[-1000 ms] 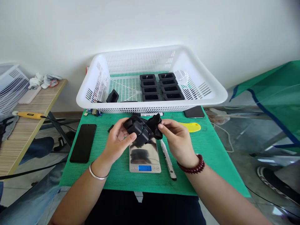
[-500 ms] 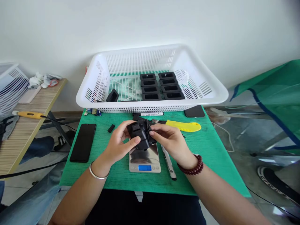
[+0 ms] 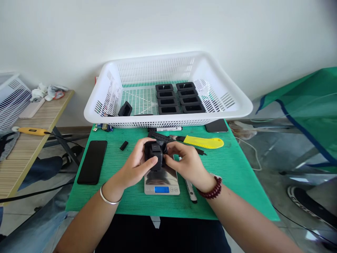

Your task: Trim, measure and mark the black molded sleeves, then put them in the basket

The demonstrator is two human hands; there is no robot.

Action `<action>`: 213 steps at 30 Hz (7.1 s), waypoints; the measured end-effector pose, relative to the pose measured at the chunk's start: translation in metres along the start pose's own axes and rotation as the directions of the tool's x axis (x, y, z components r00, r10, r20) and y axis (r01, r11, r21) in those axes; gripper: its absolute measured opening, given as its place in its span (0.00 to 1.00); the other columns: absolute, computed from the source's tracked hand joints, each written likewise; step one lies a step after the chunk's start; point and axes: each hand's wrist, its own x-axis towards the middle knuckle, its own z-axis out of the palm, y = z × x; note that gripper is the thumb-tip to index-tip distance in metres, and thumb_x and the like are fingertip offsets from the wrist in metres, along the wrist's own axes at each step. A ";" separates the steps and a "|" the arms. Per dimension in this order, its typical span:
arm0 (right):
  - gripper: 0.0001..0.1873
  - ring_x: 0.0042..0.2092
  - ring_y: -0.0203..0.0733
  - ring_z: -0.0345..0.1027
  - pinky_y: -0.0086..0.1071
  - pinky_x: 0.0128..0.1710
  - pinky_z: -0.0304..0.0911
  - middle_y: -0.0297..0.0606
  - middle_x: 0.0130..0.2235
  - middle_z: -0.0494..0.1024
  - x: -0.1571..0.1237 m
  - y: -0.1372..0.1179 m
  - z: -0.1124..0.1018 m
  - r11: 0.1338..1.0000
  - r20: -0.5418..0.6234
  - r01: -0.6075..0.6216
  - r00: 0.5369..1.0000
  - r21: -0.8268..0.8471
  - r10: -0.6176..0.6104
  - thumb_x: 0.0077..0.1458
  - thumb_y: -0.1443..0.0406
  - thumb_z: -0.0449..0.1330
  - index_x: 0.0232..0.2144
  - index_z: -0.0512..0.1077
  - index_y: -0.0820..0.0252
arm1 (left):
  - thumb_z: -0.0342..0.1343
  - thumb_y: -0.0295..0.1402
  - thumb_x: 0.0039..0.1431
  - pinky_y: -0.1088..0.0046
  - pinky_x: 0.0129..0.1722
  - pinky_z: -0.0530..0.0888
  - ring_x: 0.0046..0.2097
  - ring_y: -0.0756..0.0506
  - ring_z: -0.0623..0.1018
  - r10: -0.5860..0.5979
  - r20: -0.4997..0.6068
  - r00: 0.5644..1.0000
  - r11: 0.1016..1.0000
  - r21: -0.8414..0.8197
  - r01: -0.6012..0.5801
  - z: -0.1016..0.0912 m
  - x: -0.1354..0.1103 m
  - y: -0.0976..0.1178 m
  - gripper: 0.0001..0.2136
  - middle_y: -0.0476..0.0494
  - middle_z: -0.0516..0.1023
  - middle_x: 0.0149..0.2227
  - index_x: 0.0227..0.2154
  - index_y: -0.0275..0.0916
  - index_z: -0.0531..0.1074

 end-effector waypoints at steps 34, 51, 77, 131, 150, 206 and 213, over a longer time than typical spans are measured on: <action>0.10 0.29 0.38 0.75 0.29 0.28 0.71 0.34 0.27 0.79 0.005 0.000 0.007 0.829 0.136 -0.280 0.960 0.484 0.244 0.48 0.60 0.65 0.31 0.72 0.58 | 0.54 0.38 0.61 0.67 0.45 0.76 0.48 0.44 0.75 0.107 -0.244 0.964 0.993 -0.016 -0.114 0.017 -0.002 0.005 0.17 0.40 0.72 0.47 0.51 0.43 0.62; 0.06 0.27 0.36 0.73 0.28 0.26 0.69 0.35 0.26 0.79 0.002 -0.004 0.006 0.866 0.062 -0.208 0.977 0.454 0.202 0.47 0.64 0.63 0.31 0.76 0.59 | 0.54 0.34 0.62 0.73 0.45 0.74 0.46 0.49 0.73 0.080 -0.168 0.982 0.990 -0.106 -0.098 0.018 -0.006 0.008 0.16 0.45 0.70 0.45 0.52 0.45 0.62; 0.09 0.30 0.39 0.74 0.30 0.27 0.70 0.37 0.30 0.81 0.006 -0.002 -0.011 0.966 -0.140 -0.145 0.974 0.213 0.177 0.51 0.61 0.60 0.33 0.77 0.59 | 0.54 0.35 0.61 0.70 0.44 0.75 0.47 0.46 0.73 0.118 -0.331 0.936 0.972 -0.155 -0.177 0.011 -0.003 -0.001 0.16 0.42 0.69 0.47 0.52 0.45 0.64; 0.13 0.38 0.42 0.77 0.34 0.38 0.75 0.39 0.37 0.82 0.000 -0.004 -0.006 0.901 0.200 -0.182 0.974 0.394 0.110 0.52 0.62 0.63 0.41 0.75 0.58 | 0.43 0.27 0.63 0.66 0.41 0.75 0.43 0.44 0.77 0.518 -0.083 0.851 0.599 0.745 -0.292 0.006 -0.001 0.003 0.14 0.39 0.77 0.41 0.47 0.37 0.71; 0.04 0.28 0.35 0.74 0.27 0.28 0.70 0.34 0.30 0.80 -0.005 -0.007 0.006 0.979 -0.123 0.156 0.977 -0.128 -0.172 0.56 0.65 0.58 0.33 0.73 0.57 | 0.48 0.27 0.59 0.70 0.35 0.75 0.36 0.46 0.78 0.493 -0.085 0.866 0.632 0.719 -0.290 0.013 -0.002 0.006 0.09 0.41 0.79 0.34 0.39 0.36 0.72; 0.10 0.34 0.41 0.78 0.32 0.34 0.75 0.38 0.34 0.82 -0.002 -0.006 0.007 0.989 -0.108 -0.069 0.991 0.128 0.083 0.52 0.63 0.61 0.37 0.77 0.59 | 0.50 0.26 0.57 0.72 0.36 0.76 0.36 0.46 0.81 0.539 -0.096 0.837 0.618 0.720 -0.315 0.014 -0.001 0.002 0.07 0.41 0.81 0.33 0.33 0.36 0.73; 0.10 0.32 0.40 0.77 0.31 0.33 0.75 0.37 0.31 0.82 -0.003 -0.009 0.011 0.983 -0.047 -0.110 0.992 0.148 0.118 0.53 0.63 0.60 0.38 0.75 0.60 | 0.49 0.28 0.59 0.72 0.32 0.75 0.33 0.46 0.80 0.477 -0.236 0.847 0.669 0.722 -0.175 0.013 -0.003 0.001 0.08 0.43 0.81 0.30 0.31 0.38 0.73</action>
